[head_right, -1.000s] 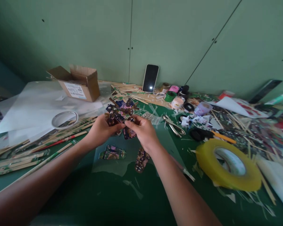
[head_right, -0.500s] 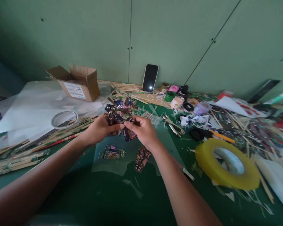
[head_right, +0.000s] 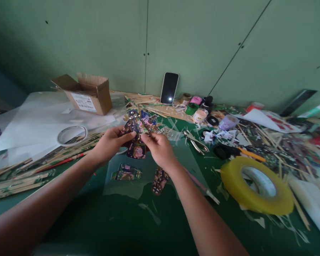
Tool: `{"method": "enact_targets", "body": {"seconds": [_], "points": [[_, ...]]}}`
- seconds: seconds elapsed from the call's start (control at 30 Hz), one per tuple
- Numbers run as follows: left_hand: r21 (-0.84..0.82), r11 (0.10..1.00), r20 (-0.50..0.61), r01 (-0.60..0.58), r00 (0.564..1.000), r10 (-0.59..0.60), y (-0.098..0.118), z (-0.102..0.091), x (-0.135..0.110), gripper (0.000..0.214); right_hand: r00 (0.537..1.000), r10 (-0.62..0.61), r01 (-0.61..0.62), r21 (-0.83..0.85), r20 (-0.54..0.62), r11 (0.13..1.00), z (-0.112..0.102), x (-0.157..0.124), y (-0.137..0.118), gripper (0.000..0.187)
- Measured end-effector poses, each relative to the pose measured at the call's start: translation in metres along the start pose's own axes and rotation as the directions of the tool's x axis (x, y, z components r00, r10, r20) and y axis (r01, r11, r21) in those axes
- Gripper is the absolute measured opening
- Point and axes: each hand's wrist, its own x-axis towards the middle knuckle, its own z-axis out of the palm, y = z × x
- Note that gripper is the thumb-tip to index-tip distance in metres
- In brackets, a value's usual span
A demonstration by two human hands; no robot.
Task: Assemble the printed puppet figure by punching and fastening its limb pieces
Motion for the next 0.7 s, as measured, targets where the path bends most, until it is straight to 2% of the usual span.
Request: {"method": "enact_targets", "body": {"seconds": [0.17, 0.3, 0.43, 0.57, 0.7], "points": [[0.027, 1.0, -0.004, -0.001, 1.0, 0.001, -0.0002, -0.0003, -0.0002, 0.024, 1.0, -0.002, 0.002, 0.015, -0.018, 1.0, 0.0007, -0.0006, -0.0018, 0.047], [0.112, 0.991, -0.034, 0.068, 0.997, -0.065, 0.0007, 0.0013, -0.0028, 0.029, 0.998, -0.003, 0.001, -0.025, -0.057, 1.0, 0.0041, 0.0002, -0.0029, 0.048], [0.136, 0.988, -0.055, 0.079, 0.996, -0.072, -0.0019, 0.0011, -0.0029, 0.028, 0.992, 0.072, -0.065, 0.077, -0.1, 0.995, 0.0072, 0.0018, -0.0002, 0.046], [0.15, 0.985, -0.054, 0.085, 0.996, -0.077, -0.0046, -0.0006, -0.0013, 0.028, 0.991, 0.131, -0.12, 0.228, -0.033, 0.966, 0.0074, 0.0014, -0.0009, 0.043], [0.126, 0.989, -0.012, 0.078, 0.997, -0.077, -0.0064, -0.0009, -0.0013, 0.027, 0.99, 0.142, -0.137, 0.249, -0.001, 0.959, 0.0083, -0.0011, -0.0026, 0.035]]}}
